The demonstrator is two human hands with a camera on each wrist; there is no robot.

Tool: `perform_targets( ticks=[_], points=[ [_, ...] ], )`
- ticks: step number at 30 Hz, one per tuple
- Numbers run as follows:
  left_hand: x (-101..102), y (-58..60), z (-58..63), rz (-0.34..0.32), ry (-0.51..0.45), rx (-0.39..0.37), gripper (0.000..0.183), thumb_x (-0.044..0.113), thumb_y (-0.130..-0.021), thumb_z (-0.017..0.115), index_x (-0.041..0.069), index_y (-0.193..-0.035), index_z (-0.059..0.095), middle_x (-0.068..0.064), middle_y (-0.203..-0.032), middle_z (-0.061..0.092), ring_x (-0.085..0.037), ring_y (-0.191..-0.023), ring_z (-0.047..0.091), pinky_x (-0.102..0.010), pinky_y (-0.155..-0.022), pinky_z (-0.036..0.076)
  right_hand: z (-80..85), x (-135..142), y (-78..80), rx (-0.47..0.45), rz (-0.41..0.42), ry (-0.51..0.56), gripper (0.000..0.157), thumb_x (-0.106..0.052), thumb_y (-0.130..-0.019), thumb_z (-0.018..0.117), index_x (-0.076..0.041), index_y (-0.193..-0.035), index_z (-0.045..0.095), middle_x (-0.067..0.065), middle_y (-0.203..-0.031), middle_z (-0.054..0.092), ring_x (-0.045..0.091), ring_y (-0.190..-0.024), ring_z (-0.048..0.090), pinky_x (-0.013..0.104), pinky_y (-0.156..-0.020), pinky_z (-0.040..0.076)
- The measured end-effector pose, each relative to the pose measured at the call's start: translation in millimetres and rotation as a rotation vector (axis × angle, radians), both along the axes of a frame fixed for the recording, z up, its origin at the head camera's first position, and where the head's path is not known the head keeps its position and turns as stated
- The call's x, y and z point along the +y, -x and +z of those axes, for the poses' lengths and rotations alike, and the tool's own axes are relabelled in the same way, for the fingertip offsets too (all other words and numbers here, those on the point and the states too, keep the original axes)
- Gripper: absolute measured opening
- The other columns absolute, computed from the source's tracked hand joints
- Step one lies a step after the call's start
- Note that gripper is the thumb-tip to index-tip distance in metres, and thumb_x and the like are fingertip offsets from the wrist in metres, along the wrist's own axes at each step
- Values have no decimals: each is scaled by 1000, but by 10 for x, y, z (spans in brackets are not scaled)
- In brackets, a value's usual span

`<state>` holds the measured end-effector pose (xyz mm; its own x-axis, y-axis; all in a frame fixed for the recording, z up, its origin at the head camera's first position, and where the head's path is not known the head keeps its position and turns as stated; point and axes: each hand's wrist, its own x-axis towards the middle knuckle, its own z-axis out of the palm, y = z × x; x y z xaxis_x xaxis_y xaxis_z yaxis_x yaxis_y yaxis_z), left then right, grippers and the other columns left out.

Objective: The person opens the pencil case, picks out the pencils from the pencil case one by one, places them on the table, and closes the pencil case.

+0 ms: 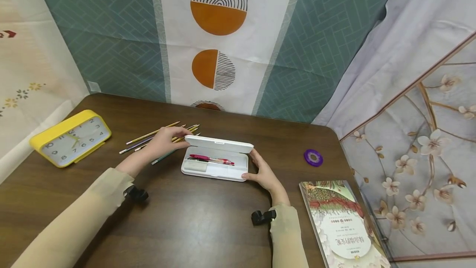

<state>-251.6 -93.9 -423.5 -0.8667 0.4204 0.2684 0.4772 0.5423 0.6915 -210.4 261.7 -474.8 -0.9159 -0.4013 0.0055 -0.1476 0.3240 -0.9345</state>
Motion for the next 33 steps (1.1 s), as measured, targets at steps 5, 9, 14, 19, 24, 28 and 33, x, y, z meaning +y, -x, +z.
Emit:
perform_targets(
  ticks=[5,9,14,19,24,28,33],
  points=[
    [-42,-69,-28,-18,12,-8,27,17,-85,76,6,-108,71,-10,-107,73,-31,-102,68,-47,-92,53,-111,38,46,5,4,-3,100,4,-79,76,-1,-156,13,19,-162,17,38,-149,16,55,-120,12],
    [-66,-119,-66,-37,3,-1,26,17,-84,77,6,-107,72,-9,-107,73,-29,-104,67,-46,-93,53,-119,50,56,44,32,31,102,9,-77,75,1,-156,10,21,-162,15,41,-148,15,59,-118,11],
    [-84,-162,-125,-51,4,13,30,19,-81,79,6,-107,73,-8,-104,74,-25,-99,68,-46,-92,53,-124,71,59,71,37,-2,101,8,-78,76,-1,-156,13,19,-162,18,39,-149,12,40,-121,17],
    [-103,-200,-147,-67,22,17,31,23,-83,78,7,-109,73,-6,-106,74,-23,-99,68,-45,-91,53,-130,70,58,70,49,-10,99,4,-79,76,-2,-156,14,15,-163,18,33,-151,8,6,-108,17],
    [-116,-225,-135,-86,25,-34,39,26,-82,78,6,-115,71,-7,-113,72,-25,-104,67,-47,-94,51,-133,65,64,62,63,32,99,6,-78,76,0,-156,14,18,-162,18,37,-150,11,2,-106,19],
    [-125,-205,-163,-101,42,-85,49,29,-81,80,5,-122,67,-9,-121,69,-27,-110,65,-49,-97,49,-131,63,61,41,67,40,97,7,-79,75,-1,-156,15,18,-162,18,38,-149,15,6,-106,23],
    [-131,-178,-202,-118,92,-146,68,34,-79,81,5,-136,57,-13,-135,61,-33,-126,56,-51,-103,45,-128,60,46,35,61,8,95,6,-81,74,-4,-156,17,14,-162,20,35,-149,19,41,-120,19]
  ],
)
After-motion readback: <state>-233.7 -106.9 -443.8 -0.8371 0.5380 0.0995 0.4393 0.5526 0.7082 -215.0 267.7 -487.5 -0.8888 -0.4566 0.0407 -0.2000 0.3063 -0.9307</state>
